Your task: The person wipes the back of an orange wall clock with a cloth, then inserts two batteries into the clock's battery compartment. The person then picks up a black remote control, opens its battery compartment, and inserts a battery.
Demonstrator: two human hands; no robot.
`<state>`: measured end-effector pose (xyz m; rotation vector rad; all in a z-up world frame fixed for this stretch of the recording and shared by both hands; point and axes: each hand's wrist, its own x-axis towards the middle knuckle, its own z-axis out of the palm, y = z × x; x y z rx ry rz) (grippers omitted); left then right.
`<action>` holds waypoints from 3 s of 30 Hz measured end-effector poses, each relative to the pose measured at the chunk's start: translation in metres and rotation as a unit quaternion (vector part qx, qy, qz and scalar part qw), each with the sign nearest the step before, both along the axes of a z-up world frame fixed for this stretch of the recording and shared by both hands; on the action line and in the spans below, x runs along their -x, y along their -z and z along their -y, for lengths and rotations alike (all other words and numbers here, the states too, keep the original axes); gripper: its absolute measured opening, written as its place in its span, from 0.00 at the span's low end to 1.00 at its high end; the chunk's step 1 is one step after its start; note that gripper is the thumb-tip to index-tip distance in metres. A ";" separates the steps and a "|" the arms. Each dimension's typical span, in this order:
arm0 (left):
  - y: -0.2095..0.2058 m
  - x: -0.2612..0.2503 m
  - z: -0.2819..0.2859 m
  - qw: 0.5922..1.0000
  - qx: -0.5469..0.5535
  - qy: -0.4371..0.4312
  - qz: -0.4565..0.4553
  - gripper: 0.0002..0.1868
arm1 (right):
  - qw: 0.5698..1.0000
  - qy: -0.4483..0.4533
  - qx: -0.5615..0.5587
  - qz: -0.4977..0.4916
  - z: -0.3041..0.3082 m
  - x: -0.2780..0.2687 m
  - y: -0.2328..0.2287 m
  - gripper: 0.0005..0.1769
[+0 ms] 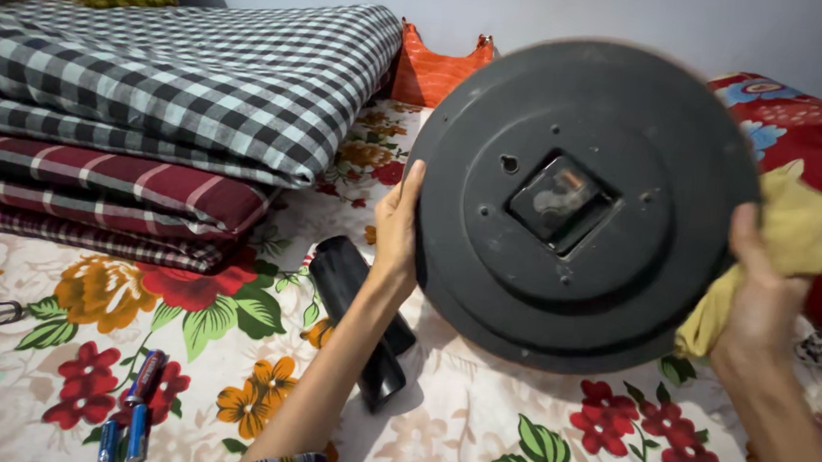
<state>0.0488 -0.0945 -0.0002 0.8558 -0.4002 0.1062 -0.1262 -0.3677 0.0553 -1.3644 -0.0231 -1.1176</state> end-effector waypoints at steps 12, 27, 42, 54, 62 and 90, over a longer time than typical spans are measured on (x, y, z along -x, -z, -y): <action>-0.043 0.013 -0.022 0.977 -0.201 -0.008 0.063 0.23 | 0.940 0.059 0.331 -0.065 -0.017 0.000 0.009 0.33; -0.060 0.044 0.000 0.952 -0.127 0.257 0.110 0.24 | 0.703 0.089 0.706 0.007 -0.089 0.015 0.010 0.20; -0.026 0.020 0.009 0.975 -0.144 0.138 0.099 0.25 | 0.799 0.168 0.577 -0.013 -0.044 -0.001 -0.003 0.33; 0.048 -0.060 0.022 0.982 -0.135 0.005 0.135 0.20 | 0.754 -0.047 0.654 0.030 -0.087 0.000 0.064 0.22; 0.053 -0.069 -0.007 0.981 -0.143 -0.069 0.114 0.20 | 0.714 -0.213 0.562 -0.359 0.013 -0.037 0.067 0.30; 0.044 -0.034 -0.010 0.947 -0.257 0.194 0.003 0.26 | 0.777 -0.007 0.554 -0.299 0.060 -0.059 0.070 0.31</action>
